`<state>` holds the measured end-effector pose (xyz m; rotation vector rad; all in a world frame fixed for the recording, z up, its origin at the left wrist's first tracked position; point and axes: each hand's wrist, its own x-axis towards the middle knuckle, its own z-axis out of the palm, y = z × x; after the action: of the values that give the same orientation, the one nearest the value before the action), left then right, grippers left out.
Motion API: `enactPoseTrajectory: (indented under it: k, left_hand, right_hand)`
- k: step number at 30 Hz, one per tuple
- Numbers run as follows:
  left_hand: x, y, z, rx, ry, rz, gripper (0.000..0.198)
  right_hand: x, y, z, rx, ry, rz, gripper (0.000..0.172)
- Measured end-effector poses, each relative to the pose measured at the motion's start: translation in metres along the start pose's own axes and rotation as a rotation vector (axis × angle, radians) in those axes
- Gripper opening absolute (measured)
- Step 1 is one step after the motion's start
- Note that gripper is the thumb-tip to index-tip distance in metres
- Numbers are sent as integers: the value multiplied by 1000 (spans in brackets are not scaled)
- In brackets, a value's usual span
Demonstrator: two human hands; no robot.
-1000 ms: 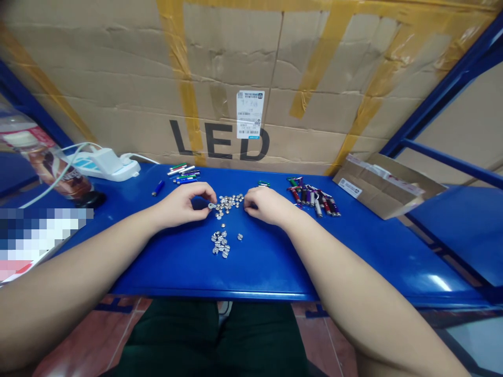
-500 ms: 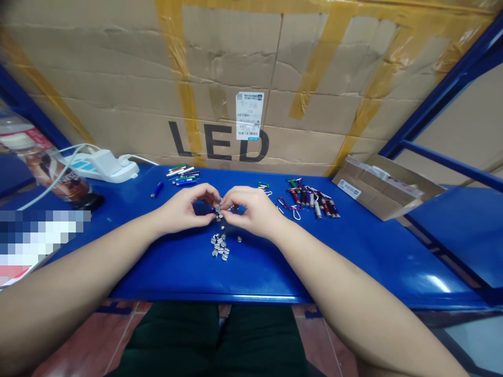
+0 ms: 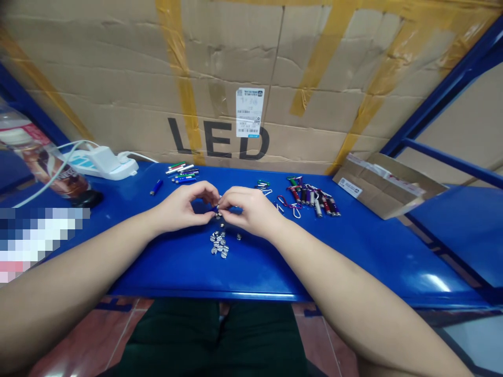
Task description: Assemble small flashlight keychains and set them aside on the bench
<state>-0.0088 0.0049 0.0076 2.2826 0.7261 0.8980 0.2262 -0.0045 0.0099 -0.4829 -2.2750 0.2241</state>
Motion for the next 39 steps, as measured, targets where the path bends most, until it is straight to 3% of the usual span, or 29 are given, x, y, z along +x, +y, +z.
enactPoseTrajectory:
  k: [8, 11, 16, 19, 29, 35, 39]
  left_hand:
    - [0, -4, 2, -46, -2, -6, 28]
    - [0, -3, 1, -47, -7, -2, 27]
    - [1, -2, -2, 7, 0, -1, 21]
    - [1, -2, -4, 42, -3, 0, 19]
    - [0, -1, -6, 71, -5, -5, 18]
    - [0, -3, -4, -35, -4, -29, 19]
    - [-1, -3, -2, -109, -6, -47, 21]
  right_hand:
    - [-1, 1, -3, 25, -34, -11, 8]
    - [-2, 7, -12, -24, -67, 55, 6]
    - [-9, 27, -20, -221, -380, 285, 12]
    - [-12, 33, -18, -257, -464, 322, 18]
    - [-10, 32, -12, -269, -445, 269, 7]
    - [-8, 30, -9, -206, -475, 281, 12]
    - [-7, 22, -10, -138, -345, 261, 12]
